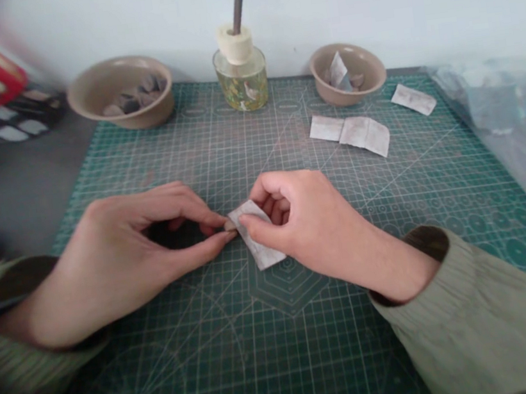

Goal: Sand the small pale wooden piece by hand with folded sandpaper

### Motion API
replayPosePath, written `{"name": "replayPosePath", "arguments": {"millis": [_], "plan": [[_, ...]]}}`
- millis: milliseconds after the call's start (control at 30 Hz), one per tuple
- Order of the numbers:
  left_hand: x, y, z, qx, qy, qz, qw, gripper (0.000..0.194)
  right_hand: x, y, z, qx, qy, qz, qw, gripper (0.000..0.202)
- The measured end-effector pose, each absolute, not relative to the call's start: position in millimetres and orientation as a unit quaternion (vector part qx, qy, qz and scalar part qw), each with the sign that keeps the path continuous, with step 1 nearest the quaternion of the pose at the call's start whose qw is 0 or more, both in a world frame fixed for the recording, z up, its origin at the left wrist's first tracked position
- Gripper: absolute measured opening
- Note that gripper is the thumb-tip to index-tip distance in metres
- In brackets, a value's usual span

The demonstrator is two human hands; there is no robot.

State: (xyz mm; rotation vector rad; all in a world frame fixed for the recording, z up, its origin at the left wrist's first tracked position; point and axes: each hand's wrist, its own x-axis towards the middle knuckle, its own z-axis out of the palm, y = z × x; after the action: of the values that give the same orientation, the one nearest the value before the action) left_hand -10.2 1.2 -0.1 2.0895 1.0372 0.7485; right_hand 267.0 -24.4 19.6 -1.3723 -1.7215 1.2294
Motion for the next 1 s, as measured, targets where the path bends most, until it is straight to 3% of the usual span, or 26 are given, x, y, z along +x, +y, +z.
{"name": "replayPosePath", "arguments": {"millis": [433,800,1000], "plan": [[-11,2,-1,0.792,0.392,0.304,0.356,0.005,266,-25,20,-0.523,-0.648,0.456,0.312,0.03],[-12,3,-1,0.788,0.392,0.301,0.368,0.005,273,-25,25,-0.502,-0.665,0.488,0.26,0.031],[-13,6,-2,0.798,0.377,0.302,0.36,0.008,273,-25,30,-0.533,-0.599,0.48,0.355,0.043]]}}
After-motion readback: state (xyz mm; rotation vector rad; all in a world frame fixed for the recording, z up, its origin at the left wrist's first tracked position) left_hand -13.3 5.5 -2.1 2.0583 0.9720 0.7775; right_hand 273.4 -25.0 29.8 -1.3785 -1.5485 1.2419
